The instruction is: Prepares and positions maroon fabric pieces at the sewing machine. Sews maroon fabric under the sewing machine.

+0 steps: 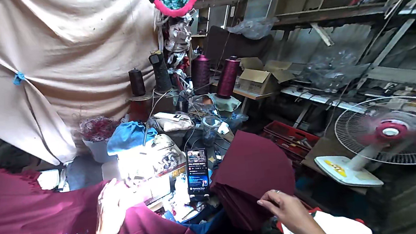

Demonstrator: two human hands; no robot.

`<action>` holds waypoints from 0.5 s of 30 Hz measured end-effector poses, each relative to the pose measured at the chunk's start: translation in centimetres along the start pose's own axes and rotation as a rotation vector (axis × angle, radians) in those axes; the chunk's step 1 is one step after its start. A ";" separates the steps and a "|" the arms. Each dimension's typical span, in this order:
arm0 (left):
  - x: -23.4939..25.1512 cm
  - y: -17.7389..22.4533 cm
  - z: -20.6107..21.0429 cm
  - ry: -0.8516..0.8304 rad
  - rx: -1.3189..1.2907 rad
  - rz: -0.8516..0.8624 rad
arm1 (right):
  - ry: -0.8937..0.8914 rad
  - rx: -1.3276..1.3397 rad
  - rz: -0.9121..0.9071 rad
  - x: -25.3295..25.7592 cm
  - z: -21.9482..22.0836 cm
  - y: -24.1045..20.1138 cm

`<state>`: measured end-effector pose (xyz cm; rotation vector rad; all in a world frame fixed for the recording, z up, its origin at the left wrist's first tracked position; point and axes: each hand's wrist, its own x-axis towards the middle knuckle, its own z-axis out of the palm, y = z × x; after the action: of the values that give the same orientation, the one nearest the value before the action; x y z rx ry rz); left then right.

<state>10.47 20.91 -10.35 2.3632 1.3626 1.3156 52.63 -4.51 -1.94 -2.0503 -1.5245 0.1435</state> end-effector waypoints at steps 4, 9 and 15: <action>-2.9 5.2 -0.7 0.204 -0.147 -0.077 | 0.118 -0.118 -0.064 3.3 -5.9 -0.2; -4.7 16.1 -0.7 -0.211 -0.785 -0.094 | 0.397 -0.286 -0.309 4.0 -9.9 -3.8; -5.9 24.5 -0.3 -0.684 -1.316 -0.458 | 0.136 -0.092 -0.419 -1.6 -5.4 -10.3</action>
<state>24.92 1.93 -2.17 1.2403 0.4543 0.7138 45.60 -6.14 7.30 -1.7197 -1.8600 -0.2271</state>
